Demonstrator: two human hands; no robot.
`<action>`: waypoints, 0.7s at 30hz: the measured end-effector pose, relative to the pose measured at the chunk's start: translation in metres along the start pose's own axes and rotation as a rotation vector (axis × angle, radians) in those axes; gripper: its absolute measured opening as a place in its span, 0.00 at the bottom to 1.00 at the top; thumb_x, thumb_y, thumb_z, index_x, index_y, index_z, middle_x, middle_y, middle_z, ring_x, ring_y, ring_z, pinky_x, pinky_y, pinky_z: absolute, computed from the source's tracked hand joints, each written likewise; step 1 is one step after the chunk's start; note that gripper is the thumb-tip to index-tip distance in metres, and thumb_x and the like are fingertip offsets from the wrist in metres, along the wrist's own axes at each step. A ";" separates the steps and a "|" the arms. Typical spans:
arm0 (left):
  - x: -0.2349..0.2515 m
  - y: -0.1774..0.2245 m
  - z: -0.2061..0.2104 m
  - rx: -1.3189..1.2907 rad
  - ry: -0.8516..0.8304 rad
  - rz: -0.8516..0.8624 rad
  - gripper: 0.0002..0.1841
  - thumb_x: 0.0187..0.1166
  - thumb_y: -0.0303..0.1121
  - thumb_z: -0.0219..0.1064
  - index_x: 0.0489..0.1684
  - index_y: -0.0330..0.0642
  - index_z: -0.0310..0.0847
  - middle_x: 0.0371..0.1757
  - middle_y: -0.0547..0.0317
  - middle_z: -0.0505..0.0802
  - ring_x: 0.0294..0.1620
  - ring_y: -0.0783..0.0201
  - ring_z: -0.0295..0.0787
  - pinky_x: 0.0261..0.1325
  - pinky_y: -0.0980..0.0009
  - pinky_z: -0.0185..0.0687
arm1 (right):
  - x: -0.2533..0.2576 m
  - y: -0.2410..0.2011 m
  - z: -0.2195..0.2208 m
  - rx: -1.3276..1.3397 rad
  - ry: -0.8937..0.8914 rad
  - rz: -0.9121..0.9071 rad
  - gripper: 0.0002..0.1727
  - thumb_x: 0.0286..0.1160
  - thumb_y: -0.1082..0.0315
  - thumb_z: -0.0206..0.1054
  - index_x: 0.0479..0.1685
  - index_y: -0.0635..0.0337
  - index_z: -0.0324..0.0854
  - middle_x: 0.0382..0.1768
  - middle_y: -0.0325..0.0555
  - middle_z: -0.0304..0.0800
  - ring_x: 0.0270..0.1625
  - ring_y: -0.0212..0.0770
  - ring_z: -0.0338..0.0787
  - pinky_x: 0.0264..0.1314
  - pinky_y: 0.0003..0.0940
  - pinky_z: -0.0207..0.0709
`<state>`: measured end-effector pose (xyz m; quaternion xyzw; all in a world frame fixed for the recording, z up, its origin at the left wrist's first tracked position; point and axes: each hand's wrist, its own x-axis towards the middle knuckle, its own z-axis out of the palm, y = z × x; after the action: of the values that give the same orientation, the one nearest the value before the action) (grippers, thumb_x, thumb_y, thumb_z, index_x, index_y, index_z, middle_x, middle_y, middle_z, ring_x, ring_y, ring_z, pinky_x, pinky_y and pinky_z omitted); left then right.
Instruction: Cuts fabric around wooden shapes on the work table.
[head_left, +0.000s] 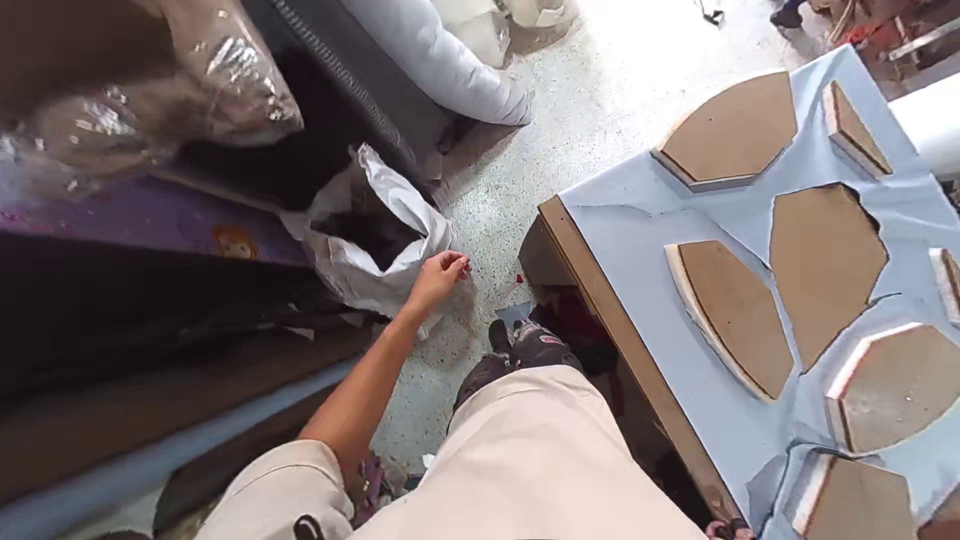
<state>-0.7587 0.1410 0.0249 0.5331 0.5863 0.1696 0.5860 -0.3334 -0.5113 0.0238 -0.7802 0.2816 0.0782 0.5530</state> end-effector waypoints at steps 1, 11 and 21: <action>0.023 0.007 0.001 -0.054 -0.013 0.003 0.17 0.91 0.39 0.57 0.63 0.36 0.82 0.49 0.55 0.95 0.43 0.63 0.94 0.52 0.63 0.91 | -0.006 0.011 0.011 0.159 0.066 -0.003 0.22 0.95 0.49 0.47 0.72 0.53 0.68 0.50 0.42 0.77 0.45 0.33 0.82 0.47 0.32 0.80; 0.240 0.155 0.084 -0.021 -0.418 0.021 0.16 0.91 0.37 0.58 0.62 0.33 0.81 0.50 0.51 0.95 0.44 0.59 0.95 0.50 0.60 0.93 | -0.076 -0.096 0.155 0.951 0.187 -0.296 0.23 0.95 0.59 0.34 0.45 0.55 0.78 0.31 0.36 0.89 0.35 0.32 0.91 0.42 0.29 0.86; 0.450 0.183 0.093 0.921 -0.726 -0.058 0.22 0.91 0.44 0.55 0.67 0.37 0.83 0.56 0.45 0.95 0.53 0.51 0.94 0.64 0.46 0.87 | -0.133 -0.185 0.498 0.449 -0.159 -0.326 0.24 0.82 0.38 0.60 0.52 0.49 0.78 0.38 0.29 0.89 0.40 0.33 0.91 0.47 0.36 0.90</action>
<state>-0.4853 0.5406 -0.0755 0.7406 0.3757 -0.3119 0.4616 -0.2520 0.0300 0.0453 -0.6648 0.1185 -0.0147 0.7374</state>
